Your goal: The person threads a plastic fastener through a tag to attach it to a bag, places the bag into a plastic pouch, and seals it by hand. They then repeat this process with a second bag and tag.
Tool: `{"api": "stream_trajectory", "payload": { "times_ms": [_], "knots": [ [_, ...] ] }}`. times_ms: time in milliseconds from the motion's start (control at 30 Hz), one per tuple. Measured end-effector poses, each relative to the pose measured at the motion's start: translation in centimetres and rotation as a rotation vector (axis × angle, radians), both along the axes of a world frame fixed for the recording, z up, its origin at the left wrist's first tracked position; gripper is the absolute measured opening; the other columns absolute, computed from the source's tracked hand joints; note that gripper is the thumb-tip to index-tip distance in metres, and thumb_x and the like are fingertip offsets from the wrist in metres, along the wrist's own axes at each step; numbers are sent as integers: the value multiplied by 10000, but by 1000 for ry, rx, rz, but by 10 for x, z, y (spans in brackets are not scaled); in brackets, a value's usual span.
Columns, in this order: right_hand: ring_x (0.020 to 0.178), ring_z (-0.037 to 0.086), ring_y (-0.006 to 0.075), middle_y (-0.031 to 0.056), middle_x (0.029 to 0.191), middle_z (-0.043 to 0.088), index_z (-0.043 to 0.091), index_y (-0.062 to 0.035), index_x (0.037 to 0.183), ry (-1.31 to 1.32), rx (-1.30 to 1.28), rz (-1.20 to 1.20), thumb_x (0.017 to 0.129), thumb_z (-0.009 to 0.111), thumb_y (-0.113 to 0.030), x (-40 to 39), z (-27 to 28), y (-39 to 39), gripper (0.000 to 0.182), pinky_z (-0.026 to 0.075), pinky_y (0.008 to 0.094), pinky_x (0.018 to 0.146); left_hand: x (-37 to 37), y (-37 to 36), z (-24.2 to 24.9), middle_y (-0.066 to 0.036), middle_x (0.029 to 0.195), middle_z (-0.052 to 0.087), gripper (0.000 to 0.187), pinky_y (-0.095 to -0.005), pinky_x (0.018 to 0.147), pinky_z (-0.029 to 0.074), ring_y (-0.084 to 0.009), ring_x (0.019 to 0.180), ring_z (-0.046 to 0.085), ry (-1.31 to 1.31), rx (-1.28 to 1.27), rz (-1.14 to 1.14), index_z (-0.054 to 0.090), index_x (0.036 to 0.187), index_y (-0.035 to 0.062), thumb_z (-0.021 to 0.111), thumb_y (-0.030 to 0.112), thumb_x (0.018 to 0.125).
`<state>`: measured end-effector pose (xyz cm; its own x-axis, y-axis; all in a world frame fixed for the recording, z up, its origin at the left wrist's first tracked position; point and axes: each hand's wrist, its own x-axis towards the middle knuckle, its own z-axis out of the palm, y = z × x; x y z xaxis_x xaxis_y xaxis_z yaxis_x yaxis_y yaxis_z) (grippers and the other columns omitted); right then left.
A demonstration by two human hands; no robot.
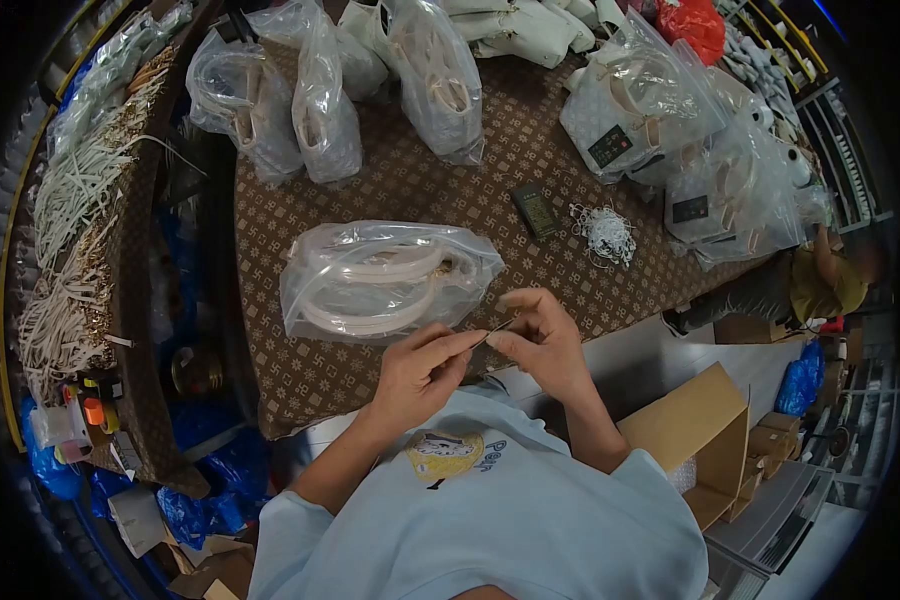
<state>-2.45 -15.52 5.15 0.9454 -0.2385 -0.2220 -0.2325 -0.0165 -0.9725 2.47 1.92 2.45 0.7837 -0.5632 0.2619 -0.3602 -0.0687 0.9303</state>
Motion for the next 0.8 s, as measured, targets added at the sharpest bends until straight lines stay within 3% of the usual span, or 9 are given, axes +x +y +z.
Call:
{"api": "stream_trajectory", "payload": {
  "times_ms": [100,300,433,533,600,633,700,733,800],
  "knots": [
    [544,479,27,-15,684,561,580,-13,936,44,248,166,846,646,-103,-8,-17,-7,143,368,170,438,-1,2,0,-67,780,580,339,-242,537,438,-135,613,553,13,-31,-45,630,1089,53,597,-49,768],
    [551,496,26,-5,678,563,588,-24,934,134,365,316,852,640,-107,-14,-21,-13,128,370,171,432,9,2,-3,-62,763,598,280,-245,567,443,-120,642,560,317,-150,-201,633,1067,42,603,-29,798],
    [544,495,25,-9,666,559,590,-23,930,128,416,332,850,644,-114,-15,-25,-16,132,369,174,432,13,-6,-4,-79,757,612,207,-263,546,454,-162,629,587,39,-56,-226,625,1005,34,611,-3,801],
    [637,550,57,20,753,598,598,-19,969,105,337,341,845,650,-119,-13,-29,-20,167,443,199,541,9,-9,-2,-87,758,616,172,-282,522,462,-200,598,593,-93,-10,-119,620,956,41,620,0,790],
    [806,583,107,60,899,620,599,-18,1024,-366,-839,171,846,643,-97,-7,-22,-21,200,477,251,738,7,-9,3,-90,755,617,164,-292,512,466,-217,581,592,-134,60,-44,619,936,48,628,-2,781],
    [806,583,107,60,899,620,599,-18,1024,-366,-835,181,846,643,-97,-7,-23,-21,200,477,251,738,6,-10,5,-89,747,616,156,-292,509,466,-218,573,591,-183,47,-26,620,925,51,630,-1,779],
    [954,564,134,68,1006,614,594,-27,1085,-464,-222,310,842,653,-119,-10,-28,-20,266,447,283,854,2,-13,4,-87,740,615,148,-293,505,467,-220,566,589,-226,39,2,620,914,54,633,0,777],
    [954,564,134,68,1006,614,594,-27,1085,-464,-218,318,842,653,-119,-12,-31,-16,266,447,283,854,1,-16,1,-89,733,614,156,-290,501,465,-218,565,588,-231,-12,10,620,923,52,630,-1,777],
    [971,547,117,87,1061,603,598,-9,1044,-171,365,273,860,626,-96,-15,-38,-6,206,442,274,861,0,-17,0,-92,727,614,163,-288,497,464,-217,565,587,-242,-63,23,619,932,50,628,-2,777]
  ]
}}
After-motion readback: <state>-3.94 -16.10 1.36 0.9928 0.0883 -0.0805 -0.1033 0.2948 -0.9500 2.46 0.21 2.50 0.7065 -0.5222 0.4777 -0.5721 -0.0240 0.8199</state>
